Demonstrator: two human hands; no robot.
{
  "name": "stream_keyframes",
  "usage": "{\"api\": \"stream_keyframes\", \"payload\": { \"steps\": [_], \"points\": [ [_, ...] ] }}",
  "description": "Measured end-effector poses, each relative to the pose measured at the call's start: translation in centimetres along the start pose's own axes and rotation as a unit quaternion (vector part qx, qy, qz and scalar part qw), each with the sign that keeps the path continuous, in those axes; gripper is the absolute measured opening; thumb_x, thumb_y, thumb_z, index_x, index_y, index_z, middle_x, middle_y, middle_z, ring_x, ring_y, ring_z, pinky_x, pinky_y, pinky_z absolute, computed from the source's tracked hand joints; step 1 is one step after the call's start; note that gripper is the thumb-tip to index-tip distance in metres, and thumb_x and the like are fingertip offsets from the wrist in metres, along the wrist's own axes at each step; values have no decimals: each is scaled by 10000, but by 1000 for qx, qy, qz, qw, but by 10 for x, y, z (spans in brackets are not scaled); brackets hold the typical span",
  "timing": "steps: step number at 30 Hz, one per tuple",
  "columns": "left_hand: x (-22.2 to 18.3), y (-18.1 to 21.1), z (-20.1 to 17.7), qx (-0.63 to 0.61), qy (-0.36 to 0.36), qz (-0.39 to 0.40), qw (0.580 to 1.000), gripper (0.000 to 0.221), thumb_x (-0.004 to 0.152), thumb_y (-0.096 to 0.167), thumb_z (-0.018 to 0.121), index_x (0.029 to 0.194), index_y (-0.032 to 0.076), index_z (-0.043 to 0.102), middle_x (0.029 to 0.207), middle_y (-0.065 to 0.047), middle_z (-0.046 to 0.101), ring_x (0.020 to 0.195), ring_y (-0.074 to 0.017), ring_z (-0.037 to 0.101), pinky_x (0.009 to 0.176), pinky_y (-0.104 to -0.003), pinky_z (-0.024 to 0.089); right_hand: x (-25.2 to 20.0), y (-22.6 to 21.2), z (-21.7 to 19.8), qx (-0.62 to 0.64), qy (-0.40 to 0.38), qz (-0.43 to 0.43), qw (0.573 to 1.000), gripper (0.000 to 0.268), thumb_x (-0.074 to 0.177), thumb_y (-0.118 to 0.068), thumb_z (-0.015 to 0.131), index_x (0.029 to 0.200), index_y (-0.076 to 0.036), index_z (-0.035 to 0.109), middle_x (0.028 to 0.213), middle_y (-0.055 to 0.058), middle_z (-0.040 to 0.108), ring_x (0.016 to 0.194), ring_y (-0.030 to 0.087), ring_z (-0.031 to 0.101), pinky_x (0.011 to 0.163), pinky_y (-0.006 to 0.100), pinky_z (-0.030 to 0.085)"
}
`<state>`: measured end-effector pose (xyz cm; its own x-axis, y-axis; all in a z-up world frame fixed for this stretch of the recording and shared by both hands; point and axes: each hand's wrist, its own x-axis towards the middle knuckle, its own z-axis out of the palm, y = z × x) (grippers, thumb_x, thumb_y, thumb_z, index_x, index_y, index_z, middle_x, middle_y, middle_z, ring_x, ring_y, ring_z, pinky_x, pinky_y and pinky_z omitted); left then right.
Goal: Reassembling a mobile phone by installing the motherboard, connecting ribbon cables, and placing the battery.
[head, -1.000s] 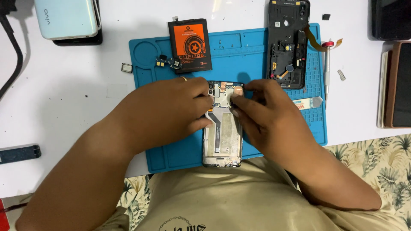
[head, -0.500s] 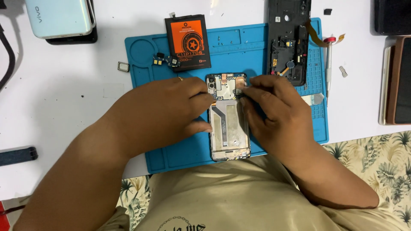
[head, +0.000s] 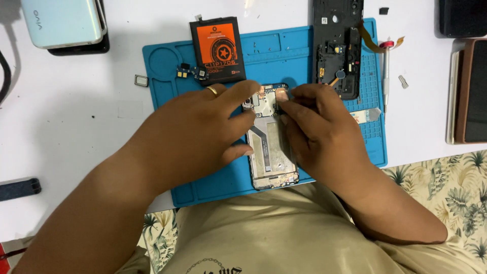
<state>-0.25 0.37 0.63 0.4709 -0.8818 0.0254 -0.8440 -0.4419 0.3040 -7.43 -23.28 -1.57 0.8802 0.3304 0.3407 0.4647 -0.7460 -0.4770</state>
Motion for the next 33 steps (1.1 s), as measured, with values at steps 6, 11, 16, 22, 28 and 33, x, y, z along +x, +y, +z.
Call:
{"api": "stream_keyframes", "payload": {
  "steps": [6, 11, 16, 22, 28, 33],
  "points": [
    [0, -4, 13, 39, 12, 7, 999, 370, 855, 468, 737, 1070, 175, 667, 1511, -97, 549, 1026, -313, 667, 698, -462, 576, 11, -2, 4, -57, -57, -49, 996, 354, 1025, -52, 663, 1369, 11, 609, 1247, 256, 509, 914, 357, 568, 866, 512, 409],
    [-1, -4, 11, 44, 8, -1, 999, 339, 846, 456, 737, 1031, 181, 662, 1519, -98, 548, 981, -312, 667, 721, -467, 560, 17, -7, 4, -72, -64, -48, 994, 379, 1029, -42, 671, 1388, 4, 560, 1255, 267, 513, 926, 421, 498, 866, 519, 448],
    [-2, -2, 9, 67, 18, 17, 997, 334, 861, 478, 724, 995, 177, 668, 1506, -93, 551, 904, -301, 681, 712, -456, 556, 18, -7, 2, -51, -69, -27, 996, 359, 1005, -49, 679, 1344, 13, 580, 1266, 280, 474, 969, 462, 529, 890, 544, 485],
    [-3, -3, 11, 63, 12, 15, 998, 388, 868, 484, 694, 1100, 174, 664, 1543, -98, 526, 1022, -335, 678, 794, -483, 559, 12, -6, 7, -93, -83, -5, 992, 444, 990, -91, 681, 1408, -25, 546, 1369, 259, 468, 963, 449, 502, 828, 554, 497],
    [-1, -3, 10, 64, 4, 10, 998, 345, 872, 462, 684, 1088, 197, 639, 1534, -86, 524, 969, -325, 681, 757, -486, 567, 10, -9, -7, -70, -88, 17, 994, 468, 1053, -101, 630, 1490, -82, 464, 1397, 297, 437, 1008, 488, 526, 812, 573, 515],
    [0, -3, 10, 70, -35, -5, 997, 418, 920, 492, 613, 1231, 214, 628, 1556, -81, 505, 1091, -324, 649, 727, -474, 607, 12, 9, -63, 14, -72, 68, 995, 438, 962, 174, 649, 1377, 49, 588, 1355, 264, 439, 1041, 336, 651, 849, 395, 618]
  ]
}}
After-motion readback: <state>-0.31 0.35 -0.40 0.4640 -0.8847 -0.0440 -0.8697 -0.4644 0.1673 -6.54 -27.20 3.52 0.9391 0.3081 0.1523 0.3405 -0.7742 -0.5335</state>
